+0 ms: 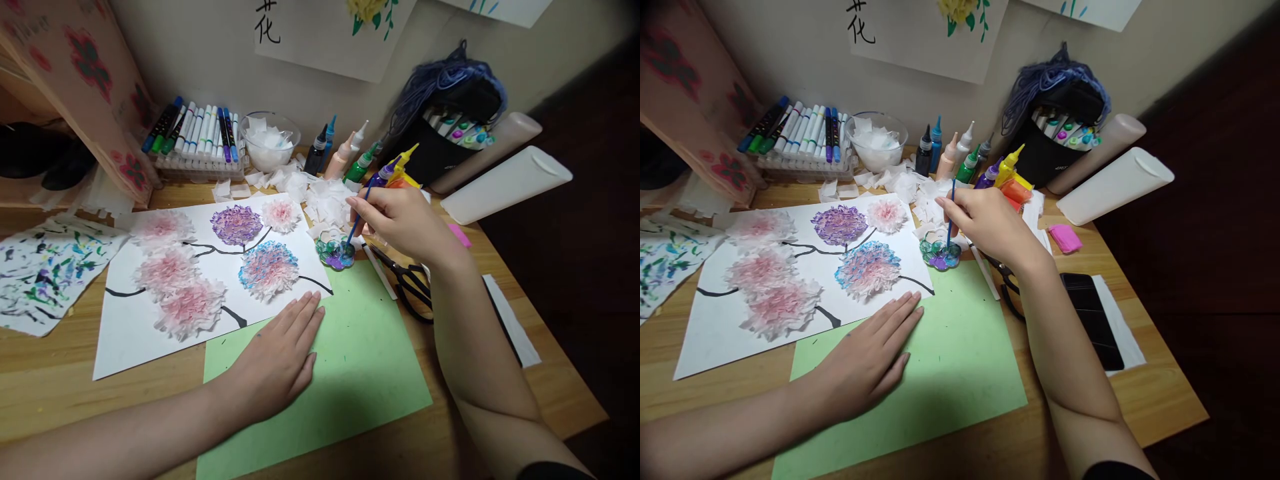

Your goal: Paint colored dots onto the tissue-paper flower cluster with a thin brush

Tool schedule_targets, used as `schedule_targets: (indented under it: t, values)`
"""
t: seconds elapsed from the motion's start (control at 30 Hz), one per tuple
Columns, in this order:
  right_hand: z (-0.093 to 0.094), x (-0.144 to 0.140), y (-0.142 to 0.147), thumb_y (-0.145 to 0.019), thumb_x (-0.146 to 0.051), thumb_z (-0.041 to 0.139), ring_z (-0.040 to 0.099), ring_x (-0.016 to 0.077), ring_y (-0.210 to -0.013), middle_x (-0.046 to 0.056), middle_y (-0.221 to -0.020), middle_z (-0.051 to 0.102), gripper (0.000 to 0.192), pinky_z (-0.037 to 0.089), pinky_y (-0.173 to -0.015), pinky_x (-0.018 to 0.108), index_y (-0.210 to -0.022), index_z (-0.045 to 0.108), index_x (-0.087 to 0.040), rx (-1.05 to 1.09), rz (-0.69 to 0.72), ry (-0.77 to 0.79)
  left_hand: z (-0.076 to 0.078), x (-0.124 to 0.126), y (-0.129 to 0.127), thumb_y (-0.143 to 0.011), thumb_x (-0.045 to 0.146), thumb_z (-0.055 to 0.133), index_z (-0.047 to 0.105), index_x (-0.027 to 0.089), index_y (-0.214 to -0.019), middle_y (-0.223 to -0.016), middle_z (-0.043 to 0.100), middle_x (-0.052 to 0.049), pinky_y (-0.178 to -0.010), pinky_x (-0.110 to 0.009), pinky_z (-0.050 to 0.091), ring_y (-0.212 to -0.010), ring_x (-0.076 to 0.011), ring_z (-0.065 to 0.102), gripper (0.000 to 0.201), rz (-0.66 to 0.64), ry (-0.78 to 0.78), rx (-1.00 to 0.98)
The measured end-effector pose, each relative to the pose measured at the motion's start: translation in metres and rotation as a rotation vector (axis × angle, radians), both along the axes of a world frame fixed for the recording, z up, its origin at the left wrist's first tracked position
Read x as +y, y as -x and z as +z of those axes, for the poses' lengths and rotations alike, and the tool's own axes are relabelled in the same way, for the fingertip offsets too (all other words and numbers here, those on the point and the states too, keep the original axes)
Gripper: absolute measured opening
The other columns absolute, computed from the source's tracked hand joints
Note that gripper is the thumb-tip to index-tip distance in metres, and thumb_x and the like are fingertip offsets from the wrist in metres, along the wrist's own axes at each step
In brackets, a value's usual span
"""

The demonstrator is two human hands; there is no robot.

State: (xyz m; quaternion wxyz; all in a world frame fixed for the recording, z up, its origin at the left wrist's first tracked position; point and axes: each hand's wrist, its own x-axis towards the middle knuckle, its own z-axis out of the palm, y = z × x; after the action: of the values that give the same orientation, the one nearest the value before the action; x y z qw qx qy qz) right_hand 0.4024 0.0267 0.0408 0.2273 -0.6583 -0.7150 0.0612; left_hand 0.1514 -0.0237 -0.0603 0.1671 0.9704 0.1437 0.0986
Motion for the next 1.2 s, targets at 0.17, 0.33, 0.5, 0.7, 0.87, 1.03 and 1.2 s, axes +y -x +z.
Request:
schedule_targets:
  t: [0.17,0.33,0.5,0.7,0.87,1.03,1.2]
  values:
    - [0.005,-0.002,-0.001,-0.093,-0.047,0.049,0.049,0.0110,-0.045,-0.002,-0.049,0.060,0.047,0.031,-0.048,0.027,-0.055,0.054,-0.021,-0.023,-0.002,-0.044,-0.001,0.000,0.000,-0.093,0.015,0.042,0.039,-0.002,-0.141,-0.152,0.033,-0.026,-0.113,-0.050,0.036,-0.143,-0.0352,0.031,0.052,0.005,0.011,-0.013]
    - [0.014,-0.010,0.004,-0.093,-0.045,0.050,0.052,0.0109,-0.047,-0.002,-0.054,0.063,0.041,0.037,-0.050,0.028,-0.061,0.061,-0.022,0.075,0.014,-0.145,-0.004,-0.001,0.001,-0.093,0.017,0.043,0.038,0.001,-0.142,-0.153,0.034,-0.024,-0.115,-0.047,0.033,-0.144,-0.0328,0.028,0.052,0.018,0.045,-0.034]
    - [0.014,-0.018,0.030,-0.096,-0.036,0.047,0.053,0.0094,-0.050,-0.001,-0.063,0.064,0.040,0.042,-0.051,0.027,-0.062,0.062,-0.022,0.374,0.090,-0.372,-0.005,-0.003,0.000,-0.094,0.018,0.043,0.038,-0.002,-0.141,-0.152,0.033,-0.026,-0.113,-0.048,0.035,-0.142,-0.0362,0.032,0.052,0.018,0.051,-0.022]
    - [-0.002,-0.022,0.058,-0.096,-0.037,0.046,0.061,0.0145,-0.059,0.002,-0.072,0.068,0.038,0.047,-0.055,0.033,-0.066,0.067,-0.027,0.424,0.085,-0.305,-0.004,-0.003,-0.002,-0.091,0.018,0.047,0.037,-0.002,-0.142,-0.153,0.031,-0.027,-0.116,-0.046,0.031,-0.144,-0.0349,0.028,0.056,0.023,0.099,-0.020]
    - [-0.014,-0.024,0.067,-0.096,-0.035,0.048,0.060,0.0150,-0.055,0.001,-0.069,0.069,0.035,0.044,-0.051,0.033,-0.069,0.069,-0.027,0.402,0.104,-0.309,-0.006,-0.005,-0.001,-0.093,0.021,0.045,0.037,-0.002,-0.142,-0.154,0.030,-0.026,-0.117,-0.046,0.029,-0.145,-0.0349,0.026,0.055,0.027,0.093,-0.027]
    - [-0.020,-0.024,0.068,-0.095,-0.032,0.050,0.065,0.0166,-0.060,0.001,-0.072,0.071,0.033,0.048,-0.057,0.035,-0.067,0.068,-0.028,0.374,0.122,-0.312,-0.006,-0.006,0.000,-0.094,0.021,0.044,0.038,-0.004,-0.141,-0.154,0.030,-0.026,-0.117,-0.046,0.028,-0.145,-0.0350,0.025,0.054,0.030,0.109,-0.052]
    - [-0.023,-0.023,0.068,-0.095,-0.028,0.051,0.066,0.0164,-0.060,0.000,-0.074,0.072,0.030,0.048,-0.056,0.035,-0.070,0.068,-0.029,0.314,0.155,-0.297,-0.007,-0.006,-0.001,-0.092,0.019,0.046,0.037,-0.003,-0.141,-0.154,0.028,-0.026,-0.117,-0.047,0.029,-0.145,-0.0348,0.024,0.055,0.031,0.128,-0.056]
